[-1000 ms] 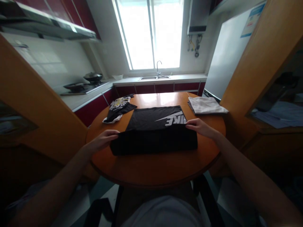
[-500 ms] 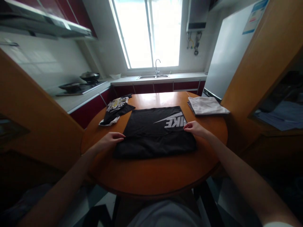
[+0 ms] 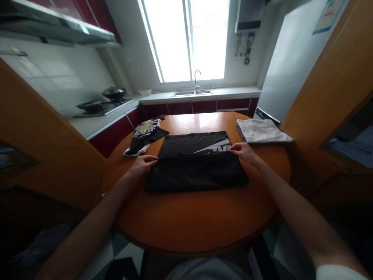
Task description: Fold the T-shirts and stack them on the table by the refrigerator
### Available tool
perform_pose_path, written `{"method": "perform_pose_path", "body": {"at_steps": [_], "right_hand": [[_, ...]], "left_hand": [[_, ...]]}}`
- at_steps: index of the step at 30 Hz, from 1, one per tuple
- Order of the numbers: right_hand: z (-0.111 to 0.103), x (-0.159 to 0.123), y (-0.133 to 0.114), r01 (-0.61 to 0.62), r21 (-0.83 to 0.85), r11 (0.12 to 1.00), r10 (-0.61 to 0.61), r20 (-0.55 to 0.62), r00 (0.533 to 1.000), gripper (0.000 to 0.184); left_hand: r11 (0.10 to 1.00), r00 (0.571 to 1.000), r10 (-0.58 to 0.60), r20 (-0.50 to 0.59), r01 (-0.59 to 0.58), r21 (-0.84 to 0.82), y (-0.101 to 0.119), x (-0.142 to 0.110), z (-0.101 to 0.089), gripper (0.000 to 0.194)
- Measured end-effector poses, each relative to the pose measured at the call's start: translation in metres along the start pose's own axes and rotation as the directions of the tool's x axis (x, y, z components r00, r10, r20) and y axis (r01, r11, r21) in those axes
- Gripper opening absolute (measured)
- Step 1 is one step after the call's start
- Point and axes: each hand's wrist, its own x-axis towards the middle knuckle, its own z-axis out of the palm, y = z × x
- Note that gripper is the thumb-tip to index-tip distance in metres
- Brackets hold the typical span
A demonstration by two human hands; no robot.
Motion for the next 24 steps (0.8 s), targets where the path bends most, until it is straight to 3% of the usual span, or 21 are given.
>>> {"method": "perform_pose_path", "body": {"at_steps": [5,14,24], "right_hand": [[0.009,0.010,0.010,-0.045,0.044,0.998,0.043,0.047,0.998,0.047],[0.017,0.014,0.030,-0.042,0.005,0.999,0.042,0.002,0.999,0.042],[0.018,0.010,0.033,-0.009,-0.066,0.998,0.005,-0.060,0.998,0.036]], "left_hand": [[0.998,0.999,0.032,-0.041,-0.030,0.049,-0.013,0.010,0.005,0.048],[0.990,0.994,0.074,-0.080,-0.064,0.125,-0.023,0.009,0.008,0.043],[0.981,0.992,0.068,-0.108,-0.047,0.187,-0.023,0.007,0.012,0.048]]}}
